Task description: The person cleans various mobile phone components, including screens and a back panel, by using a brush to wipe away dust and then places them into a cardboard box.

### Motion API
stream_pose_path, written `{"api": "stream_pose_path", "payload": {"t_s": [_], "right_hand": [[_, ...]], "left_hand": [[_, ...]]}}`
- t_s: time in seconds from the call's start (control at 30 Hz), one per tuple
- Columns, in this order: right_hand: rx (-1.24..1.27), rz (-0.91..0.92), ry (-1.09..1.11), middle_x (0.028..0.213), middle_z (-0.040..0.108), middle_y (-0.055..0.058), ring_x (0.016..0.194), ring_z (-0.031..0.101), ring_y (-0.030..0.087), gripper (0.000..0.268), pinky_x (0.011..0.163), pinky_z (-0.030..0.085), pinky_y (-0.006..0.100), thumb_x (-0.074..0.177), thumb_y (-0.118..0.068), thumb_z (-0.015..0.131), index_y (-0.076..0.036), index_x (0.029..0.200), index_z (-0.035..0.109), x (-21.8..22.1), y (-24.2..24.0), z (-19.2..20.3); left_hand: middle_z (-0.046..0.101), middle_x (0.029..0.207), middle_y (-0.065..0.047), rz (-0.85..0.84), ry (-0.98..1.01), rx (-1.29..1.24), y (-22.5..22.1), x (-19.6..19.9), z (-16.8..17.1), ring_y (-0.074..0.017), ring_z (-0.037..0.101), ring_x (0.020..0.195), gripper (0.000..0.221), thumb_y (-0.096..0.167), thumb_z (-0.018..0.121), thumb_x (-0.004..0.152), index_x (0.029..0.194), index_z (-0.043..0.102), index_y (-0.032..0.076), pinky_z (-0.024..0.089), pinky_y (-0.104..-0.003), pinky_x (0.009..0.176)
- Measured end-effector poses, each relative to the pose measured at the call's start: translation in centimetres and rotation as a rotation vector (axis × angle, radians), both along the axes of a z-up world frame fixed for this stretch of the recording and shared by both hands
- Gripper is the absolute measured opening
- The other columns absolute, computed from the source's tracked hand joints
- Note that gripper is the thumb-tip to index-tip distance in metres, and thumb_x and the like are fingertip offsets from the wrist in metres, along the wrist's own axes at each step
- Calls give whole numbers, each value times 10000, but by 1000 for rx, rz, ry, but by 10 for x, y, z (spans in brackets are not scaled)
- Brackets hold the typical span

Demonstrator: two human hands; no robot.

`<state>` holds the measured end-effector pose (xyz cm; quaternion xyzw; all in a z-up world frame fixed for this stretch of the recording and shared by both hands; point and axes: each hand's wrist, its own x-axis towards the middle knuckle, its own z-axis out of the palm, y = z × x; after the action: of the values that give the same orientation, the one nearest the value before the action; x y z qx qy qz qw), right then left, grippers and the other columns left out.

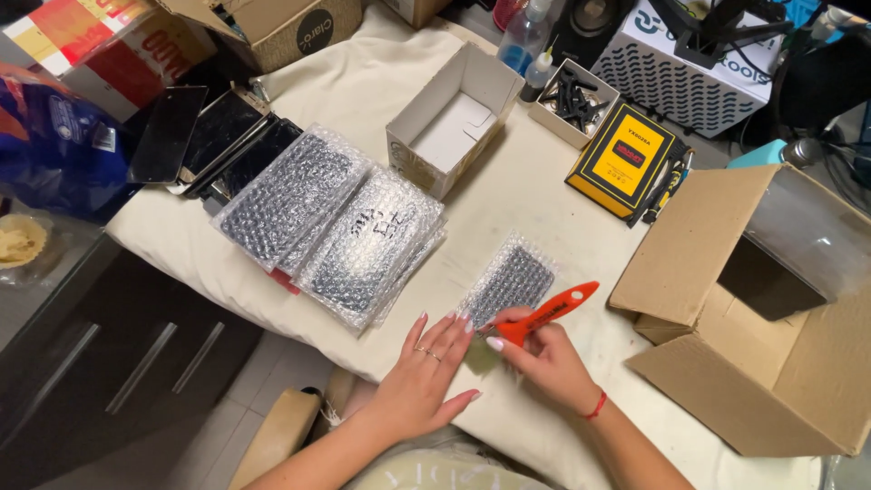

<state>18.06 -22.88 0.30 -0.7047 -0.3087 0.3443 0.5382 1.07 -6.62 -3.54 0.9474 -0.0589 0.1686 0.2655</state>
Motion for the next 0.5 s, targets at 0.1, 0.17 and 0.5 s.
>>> {"api": "stream_pose_path", "payload": {"t_s": [0.1, 0.17, 0.5], "right_hand": [[-66, -92, 74, 1053, 705, 41, 550, 607, 126, 227, 511, 542, 250, 887, -134, 748, -37, 1088, 707, 21, 5, 3], [-40, -149, 58, 999, 734, 53, 524, 575, 107, 220, 483, 510, 233, 904, -145, 730, -59, 1099, 676, 42, 14, 9], [195, -272, -788, 1072, 674, 149, 822, 617, 187, 171, 696, 529, 265, 1005, -53, 649, 21, 1159, 656, 73, 14, 11]], "left_hand": [[527, 1516, -191, 4, 46, 102, -2, 5, 3, -429, 454, 1401, 739, 473, 540, 1017, 1546, 365, -13, 216, -671, 1189], [541, 1503, -186, 14, 27, 86, -2, 6, 2, -420, 465, 1396, 690, 468, 553, 1014, 1501, 437, -8, 216, -670, 1190], [518, 1521, -188, 24, 30, 143, -3, 5, 2, -391, 448, 1417, 662, 499, 529, 1024, 1465, 510, 5, 205, -653, 1203]]}}
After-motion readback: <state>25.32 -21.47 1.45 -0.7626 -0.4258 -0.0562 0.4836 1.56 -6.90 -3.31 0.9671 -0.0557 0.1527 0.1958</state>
